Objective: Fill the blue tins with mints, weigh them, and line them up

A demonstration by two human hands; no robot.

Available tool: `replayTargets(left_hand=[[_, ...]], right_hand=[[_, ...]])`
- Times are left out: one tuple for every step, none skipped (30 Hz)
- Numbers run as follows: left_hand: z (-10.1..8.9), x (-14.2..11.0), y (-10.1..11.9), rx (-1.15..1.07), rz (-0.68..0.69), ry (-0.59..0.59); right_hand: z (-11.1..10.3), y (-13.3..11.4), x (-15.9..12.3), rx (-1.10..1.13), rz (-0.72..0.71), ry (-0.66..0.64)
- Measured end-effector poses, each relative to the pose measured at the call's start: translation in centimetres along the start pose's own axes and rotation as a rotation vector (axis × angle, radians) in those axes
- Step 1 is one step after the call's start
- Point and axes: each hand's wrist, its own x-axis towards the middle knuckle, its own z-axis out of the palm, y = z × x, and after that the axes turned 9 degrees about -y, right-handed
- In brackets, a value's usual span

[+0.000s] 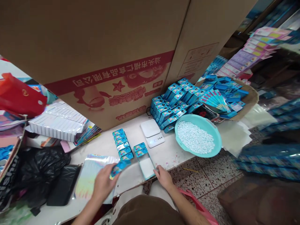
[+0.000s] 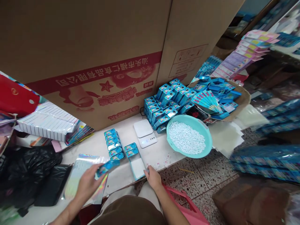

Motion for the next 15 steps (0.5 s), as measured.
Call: replayTargets(left_hand=[[1.2, -0.1, 1.9, -0.033, 0.047, -0.027], [2.4, 0.2, 3.6, -0.055, 0.082, -0.045], [3.5, 0.7, 5.1, -0.063, 0.110, -0.067], [4.6, 1.4, 6.3, -0.061, 0.129, -0.082], [5.5, 2.3, 7.3, -0.052, 0.141, -0.092], [6.4, 3.1, 8.0, -0.038, 0.148, -0.098], [7.2, 4.0, 8.5, -0.022, 0.149, -0.099], [7.8, 4.8, 8.8, -0.003, 0.147, -0.099], [8.4, 5.5, 8.9, 0.018, 0.139, -0.098], [8.9, 6.1, 9.0, 0.044, 0.128, -0.101], [9.4, 6.6, 9.1, 0.073, 0.112, -0.105], [9.8, 7.1, 9.2, 0.101, 0.094, -0.108], [10.2, 7.4, 9.3, 0.126, 0.075, -0.109], [10.6, 7.5, 9.4, 0.141, 0.056, -0.104], [11.0, 7.6, 9.5, 0.146, 0.037, -0.092]], right_hand=[[-0.2, -0.2, 0.3, -0.028, 0.004, -0.028], [-0.5, -0.4, 0.6, -0.058, 0.005, -0.059], [-0.7, -0.5, 0.9, -0.088, 0.003, -0.091], [-0.9, -0.5, 1.2, -0.115, -0.002, -0.121], [-1.0, -0.5, 1.5, -0.138, -0.011, -0.146], [-1.1, -0.5, 1.7, -0.155, -0.023, -0.166], [-1.2, -0.4, 1.9, -0.166, -0.035, -0.179], [-1.2, -0.4, 2.1, -0.175, -0.045, -0.189], [-1.2, -0.3, 2.2, -0.186, -0.053, -0.198], [-1.3, -0.2, 2.4, -0.197, -0.060, -0.207], [-1.3, -0.2, 2.5, -0.208, -0.067, -0.215], [-1.4, -0.2, 2.5, -0.218, -0.071, -0.222], [-1.4, -0.2, 2.6, -0.228, -0.076, -0.229], [-1.5, -0.2, 2.7, -0.238, -0.081, -0.235], [-1.6, -0.2, 2.7, -0.248, -0.086, -0.242]])
